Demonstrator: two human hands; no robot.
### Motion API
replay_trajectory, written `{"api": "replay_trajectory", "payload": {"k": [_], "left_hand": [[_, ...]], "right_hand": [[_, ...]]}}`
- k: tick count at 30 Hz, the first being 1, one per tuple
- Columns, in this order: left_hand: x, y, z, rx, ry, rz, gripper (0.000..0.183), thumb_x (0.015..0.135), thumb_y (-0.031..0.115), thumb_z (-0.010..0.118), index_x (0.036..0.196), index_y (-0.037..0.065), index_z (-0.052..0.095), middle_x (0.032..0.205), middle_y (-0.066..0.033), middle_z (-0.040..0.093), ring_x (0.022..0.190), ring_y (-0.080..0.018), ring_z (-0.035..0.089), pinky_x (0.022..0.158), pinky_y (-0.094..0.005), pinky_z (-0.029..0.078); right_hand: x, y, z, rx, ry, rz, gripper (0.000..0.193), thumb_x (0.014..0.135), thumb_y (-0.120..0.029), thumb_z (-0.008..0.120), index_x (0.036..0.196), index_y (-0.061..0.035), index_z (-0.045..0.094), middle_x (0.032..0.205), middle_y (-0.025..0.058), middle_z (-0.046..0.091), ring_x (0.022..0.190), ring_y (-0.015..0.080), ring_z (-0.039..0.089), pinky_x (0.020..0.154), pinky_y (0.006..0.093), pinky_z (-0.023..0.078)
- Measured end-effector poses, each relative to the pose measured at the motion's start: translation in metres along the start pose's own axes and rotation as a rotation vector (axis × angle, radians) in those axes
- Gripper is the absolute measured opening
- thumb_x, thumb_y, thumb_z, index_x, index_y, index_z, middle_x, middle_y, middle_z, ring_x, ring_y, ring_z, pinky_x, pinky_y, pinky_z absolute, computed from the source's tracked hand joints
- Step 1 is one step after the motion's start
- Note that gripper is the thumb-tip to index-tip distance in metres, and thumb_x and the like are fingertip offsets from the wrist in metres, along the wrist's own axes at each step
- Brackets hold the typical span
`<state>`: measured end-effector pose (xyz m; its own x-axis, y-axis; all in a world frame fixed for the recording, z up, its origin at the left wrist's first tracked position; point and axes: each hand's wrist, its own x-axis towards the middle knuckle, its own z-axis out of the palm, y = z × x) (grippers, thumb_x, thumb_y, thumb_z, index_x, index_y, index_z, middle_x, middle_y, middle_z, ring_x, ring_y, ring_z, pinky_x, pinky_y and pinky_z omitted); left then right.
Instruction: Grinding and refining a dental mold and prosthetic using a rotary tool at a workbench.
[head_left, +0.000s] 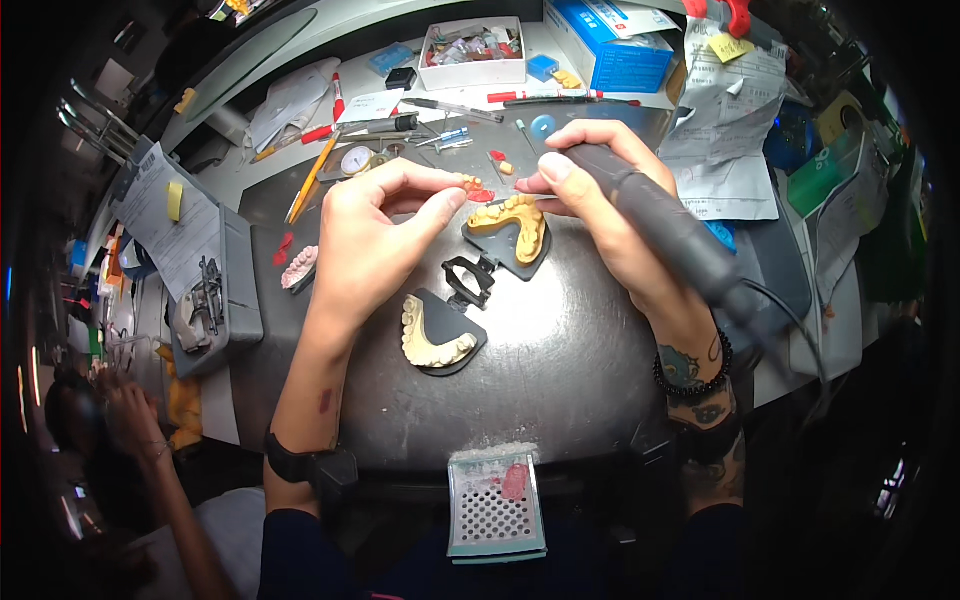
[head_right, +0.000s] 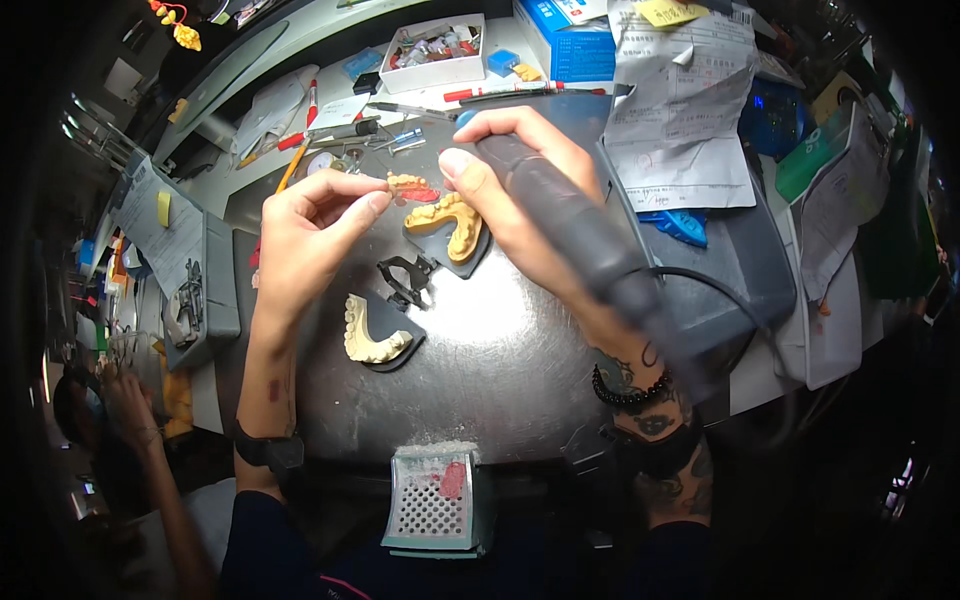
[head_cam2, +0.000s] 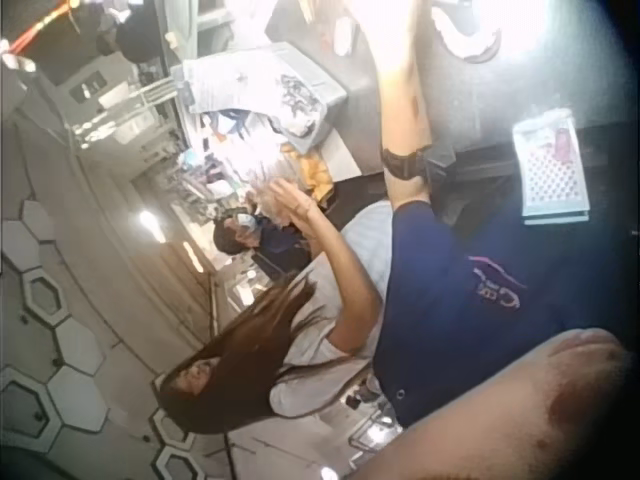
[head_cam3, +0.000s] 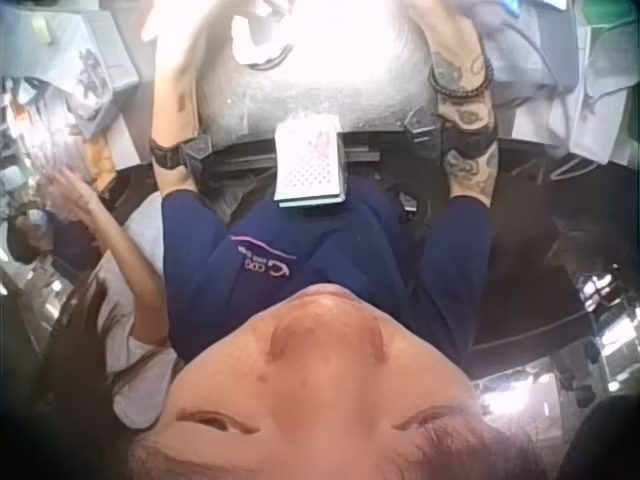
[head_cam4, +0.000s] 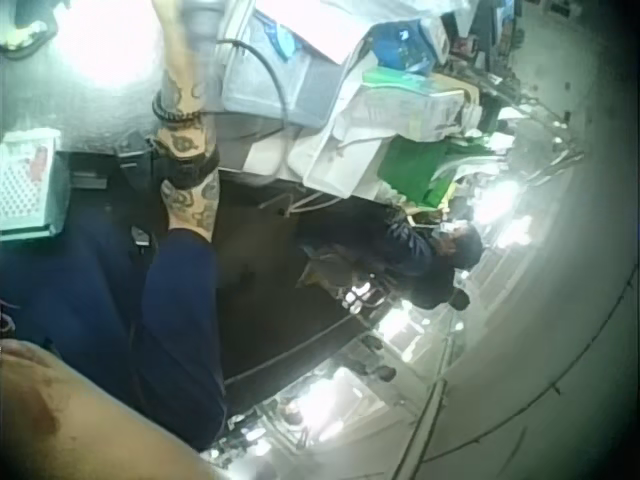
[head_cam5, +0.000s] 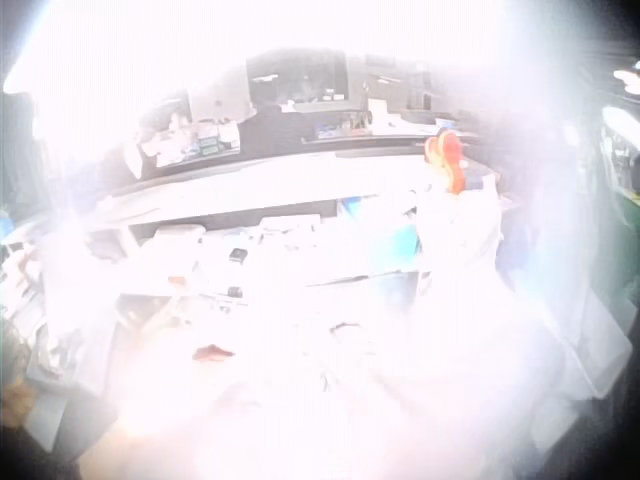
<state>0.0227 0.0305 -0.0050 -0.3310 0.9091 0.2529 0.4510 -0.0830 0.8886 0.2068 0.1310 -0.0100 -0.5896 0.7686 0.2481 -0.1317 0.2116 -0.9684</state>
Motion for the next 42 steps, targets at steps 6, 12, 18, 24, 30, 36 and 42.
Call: {"api": "replay_trajectory", "payload": {"k": [6, 12, 18, 24, 30, 36, 42], "left_hand": [[0.007, -0.003, 0.025, 0.195, -0.062, 0.028, 0.014, 0.081, 0.007, 0.068, 0.092, -0.002, 0.070, 0.087, -0.0107, 0.072, 0.079, -0.0150, 0.070, 0.075, -0.0275, 0.055], [0.018, -0.021, 0.021, 0.079, -0.122, -0.104, 0.018, 0.082, 0.009, 0.068, 0.095, -0.002, 0.070, 0.087, -0.0101, 0.072, 0.079, -0.0113, 0.067, 0.073, -0.0243, 0.054], [0.022, -0.017, 0.018, -0.084, -0.172, -0.310, 0.022, 0.083, 0.014, 0.070, 0.097, -0.003, 0.070, 0.087, -0.0083, 0.070, 0.080, -0.0096, 0.064, 0.074, -0.0217, 0.050], [0.027, -0.018, 0.015, -0.035, -0.207, -0.317, 0.024, 0.083, 0.016, 0.071, 0.098, -0.002, 0.070, 0.086, -0.0072, 0.070, 0.076, -0.0082, 0.062, 0.070, -0.0215, 0.049], [0.031, -0.022, 0.012, -0.054, -0.229, -0.308, 0.023, 0.082, 0.016, 0.071, 0.097, -0.002, 0.071, 0.085, -0.0074, 0.070, 0.075, -0.0084, 0.061, 0.070, -0.0221, 0.049], [0.030, -0.019, 0.012, 0.031, -0.233, -0.228, 0.023, 0.081, 0.014, 0.070, 0.096, -0.004, 0.071, 0.085, -0.0093, 0.071, 0.076, -0.0103, 0.064, 0.072, -0.0238, 0.052], [0.030, -0.017, 0.012, 0.124, -0.252, -0.202, 0.024, 0.082, 0.015, 0.070, 0.097, -0.004, 0.070, 0.085, -0.0089, 0.071, 0.077, -0.0098, 0.065, 0.073, -0.0234, 0.052]], "right_hand": [[-0.006, 0.020, -0.012, -0.320, -0.250, -0.056, 0.052, 0.068, -0.013, 0.079, 0.110, -0.0106, 0.049, 0.078, 0.0073, 0.060, 0.074, 0.0181, 0.061, 0.066, 0.0333, 0.047], [-0.003, 0.030, -0.007, -0.272, -0.113, -0.149, 0.056, 0.062, -0.018, 0.083, 0.106, -0.0094, 0.050, 0.073, 0.0085, 0.061, 0.070, 0.0205, 0.062, 0.064, 0.0336, 0.046], [-0.002, 0.037, -0.003, -0.158, -0.049, -0.209, 0.054, 0.064, -0.024, 0.084, 0.104, -0.0074, 0.052, 0.070, 0.0083, 0.063, 0.068, 0.0193, 0.065, 0.062, 0.0325, 0.048], [-0.001, 0.041, -0.002, -0.225, -0.006, -0.277, 0.054, 0.064, -0.027, 0.085, 0.103, -0.0071, 0.053, 0.066, 0.0090, 0.064, 0.063, 0.0183, 0.065, 0.058, 0.0318, 0.048], [0.000, 0.044, -0.001, -0.247, 0.008, -0.291, 0.052, 0.064, -0.025, 0.085, 0.101, -0.0066, 0.053, 0.066, 0.0091, 0.065, 0.063, 0.0178, 0.066, 0.057, 0.0313, 0.048], [0.000, 0.042, 0.001, -0.213, -0.004, -0.243, 0.054, 0.063, -0.027, 0.087, 0.100, -0.0067, 0.053, 0.066, 0.0080, 0.065, 0.064, 0.0182, 0.066, 0.057, 0.0314, 0.049], [-0.001, 0.040, 0.001, -0.264, 0.000, -0.247, 0.057, 0.062, -0.033, 0.088, 0.099, -0.0078, 0.053, 0.067, 0.0076, 0.064, 0.065, 0.0191, 0.065, 0.060, 0.0324, 0.049]]}}
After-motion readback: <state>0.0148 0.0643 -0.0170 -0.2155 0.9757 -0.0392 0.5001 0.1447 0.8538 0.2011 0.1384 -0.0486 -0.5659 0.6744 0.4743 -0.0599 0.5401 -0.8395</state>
